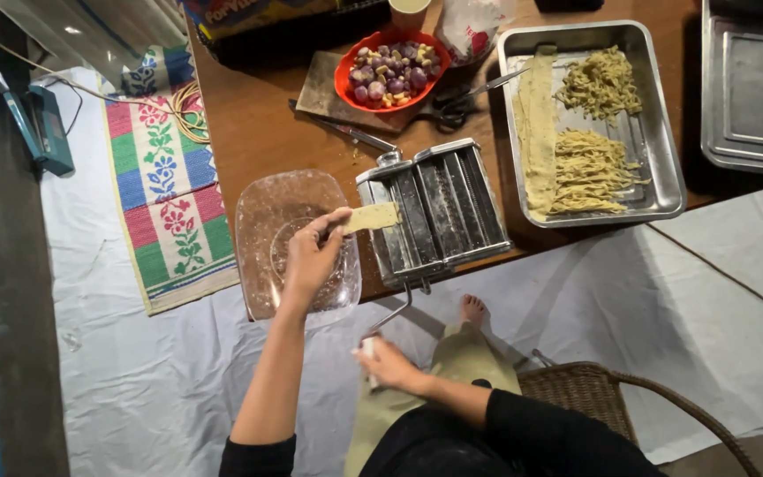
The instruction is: The person feeds sheets of dough through a manual pasta machine to cut them into noodles. They repeatedly crank the handle, guide the dough, and place the resulting pasta strands onto a metal tray.
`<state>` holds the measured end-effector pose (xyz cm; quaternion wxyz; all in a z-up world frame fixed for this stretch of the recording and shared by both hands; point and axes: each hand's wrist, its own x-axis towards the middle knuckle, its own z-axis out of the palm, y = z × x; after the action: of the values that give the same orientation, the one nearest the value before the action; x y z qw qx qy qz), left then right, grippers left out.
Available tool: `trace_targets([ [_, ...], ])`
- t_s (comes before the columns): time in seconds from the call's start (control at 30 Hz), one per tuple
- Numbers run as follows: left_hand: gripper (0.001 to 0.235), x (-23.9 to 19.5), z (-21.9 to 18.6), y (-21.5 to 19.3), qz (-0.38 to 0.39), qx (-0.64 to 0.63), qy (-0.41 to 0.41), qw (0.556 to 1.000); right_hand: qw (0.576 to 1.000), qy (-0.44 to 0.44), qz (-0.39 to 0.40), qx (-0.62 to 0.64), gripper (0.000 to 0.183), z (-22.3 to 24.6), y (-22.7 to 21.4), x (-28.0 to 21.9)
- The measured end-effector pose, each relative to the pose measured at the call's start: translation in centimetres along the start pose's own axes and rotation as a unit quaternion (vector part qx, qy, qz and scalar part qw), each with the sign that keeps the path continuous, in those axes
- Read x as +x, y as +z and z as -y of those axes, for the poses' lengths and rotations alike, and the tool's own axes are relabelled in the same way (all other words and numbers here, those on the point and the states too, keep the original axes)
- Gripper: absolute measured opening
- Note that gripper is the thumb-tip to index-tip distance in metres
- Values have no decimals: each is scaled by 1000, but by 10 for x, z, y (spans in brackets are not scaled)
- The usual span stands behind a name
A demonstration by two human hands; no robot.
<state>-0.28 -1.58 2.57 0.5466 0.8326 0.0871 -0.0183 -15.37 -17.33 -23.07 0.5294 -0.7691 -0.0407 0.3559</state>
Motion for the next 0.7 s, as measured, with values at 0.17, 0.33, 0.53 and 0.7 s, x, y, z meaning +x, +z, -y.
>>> trace_targets([
  [0.17, 32, 4, 0, -2, 49, -24, -73, 996, 946, 48, 168, 273, 16, 165, -28, -82],
  [0.33, 32, 7, 10, 2, 45, -4, -73, 996, 917, 23, 206, 340, 18, 153, -66, -107],
  [0.53, 23, 11, 15, 11, 24, 23, -48, 998, 918, -31, 216, 331, 14, 161, -155, -137],
  [0.7, 21, 10, 19, 19, 18, 22, -57, 998, 956, 15, 139, 260, 17, 131, -203, -145],
])
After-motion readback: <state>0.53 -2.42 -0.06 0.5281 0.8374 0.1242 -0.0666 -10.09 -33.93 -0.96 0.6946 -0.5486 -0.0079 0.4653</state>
